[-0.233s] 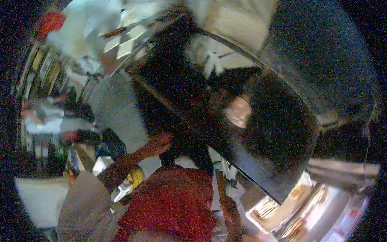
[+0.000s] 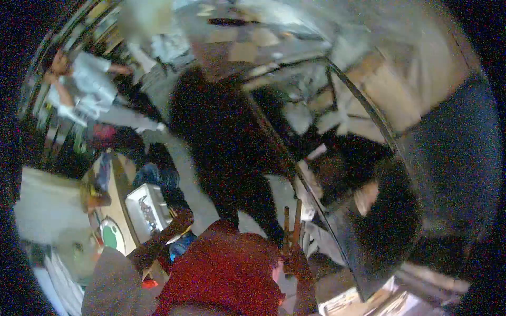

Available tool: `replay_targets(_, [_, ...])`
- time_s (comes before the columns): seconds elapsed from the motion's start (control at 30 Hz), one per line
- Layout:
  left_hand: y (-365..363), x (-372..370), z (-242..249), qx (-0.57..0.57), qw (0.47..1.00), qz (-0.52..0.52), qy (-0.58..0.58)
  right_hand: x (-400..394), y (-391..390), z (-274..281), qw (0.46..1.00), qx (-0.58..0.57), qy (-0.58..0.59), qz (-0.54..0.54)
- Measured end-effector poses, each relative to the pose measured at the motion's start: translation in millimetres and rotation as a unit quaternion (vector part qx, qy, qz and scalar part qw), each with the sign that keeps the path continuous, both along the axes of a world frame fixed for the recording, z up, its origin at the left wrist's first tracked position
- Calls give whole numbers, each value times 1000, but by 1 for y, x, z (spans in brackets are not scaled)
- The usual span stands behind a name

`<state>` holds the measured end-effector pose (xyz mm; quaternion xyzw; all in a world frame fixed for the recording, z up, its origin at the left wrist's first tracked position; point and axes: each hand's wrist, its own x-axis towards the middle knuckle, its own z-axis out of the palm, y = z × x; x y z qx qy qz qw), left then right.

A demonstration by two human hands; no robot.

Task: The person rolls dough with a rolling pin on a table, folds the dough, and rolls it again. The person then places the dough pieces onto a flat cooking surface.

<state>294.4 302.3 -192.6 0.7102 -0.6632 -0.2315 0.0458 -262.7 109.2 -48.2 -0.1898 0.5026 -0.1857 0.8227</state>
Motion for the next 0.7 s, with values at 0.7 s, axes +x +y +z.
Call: replay_targets(0.7, [3,67,-30,-48,814,513,267,313,-401,-67,953,43,-299,32])
